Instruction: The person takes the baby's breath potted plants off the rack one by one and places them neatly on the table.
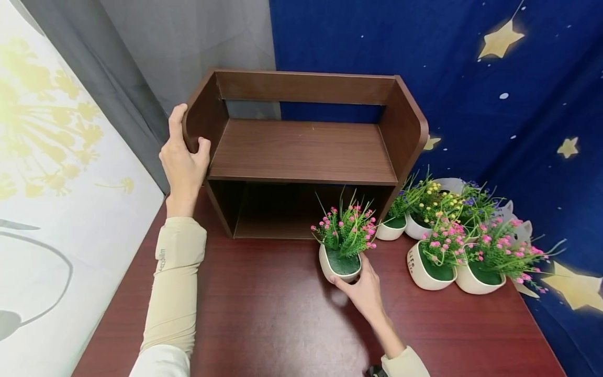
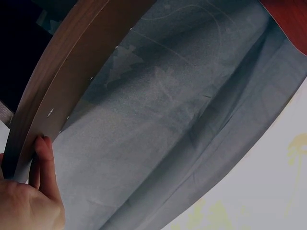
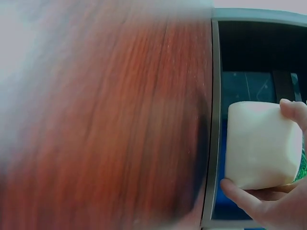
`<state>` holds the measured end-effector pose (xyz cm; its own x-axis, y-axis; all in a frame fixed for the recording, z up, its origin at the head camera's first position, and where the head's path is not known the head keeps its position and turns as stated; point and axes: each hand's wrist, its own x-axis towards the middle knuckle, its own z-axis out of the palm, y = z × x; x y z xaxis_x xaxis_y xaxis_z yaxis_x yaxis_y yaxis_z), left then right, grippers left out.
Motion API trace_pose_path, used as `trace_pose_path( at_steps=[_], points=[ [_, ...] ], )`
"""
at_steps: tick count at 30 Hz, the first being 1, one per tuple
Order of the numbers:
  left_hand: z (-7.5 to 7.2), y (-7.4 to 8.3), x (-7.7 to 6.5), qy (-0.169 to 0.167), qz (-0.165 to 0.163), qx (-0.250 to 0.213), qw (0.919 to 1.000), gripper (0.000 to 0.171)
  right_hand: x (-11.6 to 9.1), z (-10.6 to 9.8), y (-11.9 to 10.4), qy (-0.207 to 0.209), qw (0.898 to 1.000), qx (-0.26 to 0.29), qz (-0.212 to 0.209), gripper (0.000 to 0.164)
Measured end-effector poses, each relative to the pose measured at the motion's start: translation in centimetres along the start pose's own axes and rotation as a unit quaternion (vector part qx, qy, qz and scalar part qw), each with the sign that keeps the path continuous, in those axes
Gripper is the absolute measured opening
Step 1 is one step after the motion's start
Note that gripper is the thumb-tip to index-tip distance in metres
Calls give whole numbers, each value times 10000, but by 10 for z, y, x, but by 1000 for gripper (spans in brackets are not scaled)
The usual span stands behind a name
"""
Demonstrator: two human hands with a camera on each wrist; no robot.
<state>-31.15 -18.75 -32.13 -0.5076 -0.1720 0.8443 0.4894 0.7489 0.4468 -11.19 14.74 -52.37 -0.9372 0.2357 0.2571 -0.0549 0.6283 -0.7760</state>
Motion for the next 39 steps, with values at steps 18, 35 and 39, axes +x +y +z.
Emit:
trace_pose_path(
  at_steps=[18,35,39],
  points=[
    [2,-1,-3,-51,-6,-104,9999,54,-15,-37,29,274,9984,-295,397,91],
    [0,1,0,-20,25,-84,10000,54,-18,-59,48,526,9958,-450,600,91],
    [0,1,0,18,50,-107,9999,54,-19,-62,52,593,9953,-428,641,89]
  ],
)
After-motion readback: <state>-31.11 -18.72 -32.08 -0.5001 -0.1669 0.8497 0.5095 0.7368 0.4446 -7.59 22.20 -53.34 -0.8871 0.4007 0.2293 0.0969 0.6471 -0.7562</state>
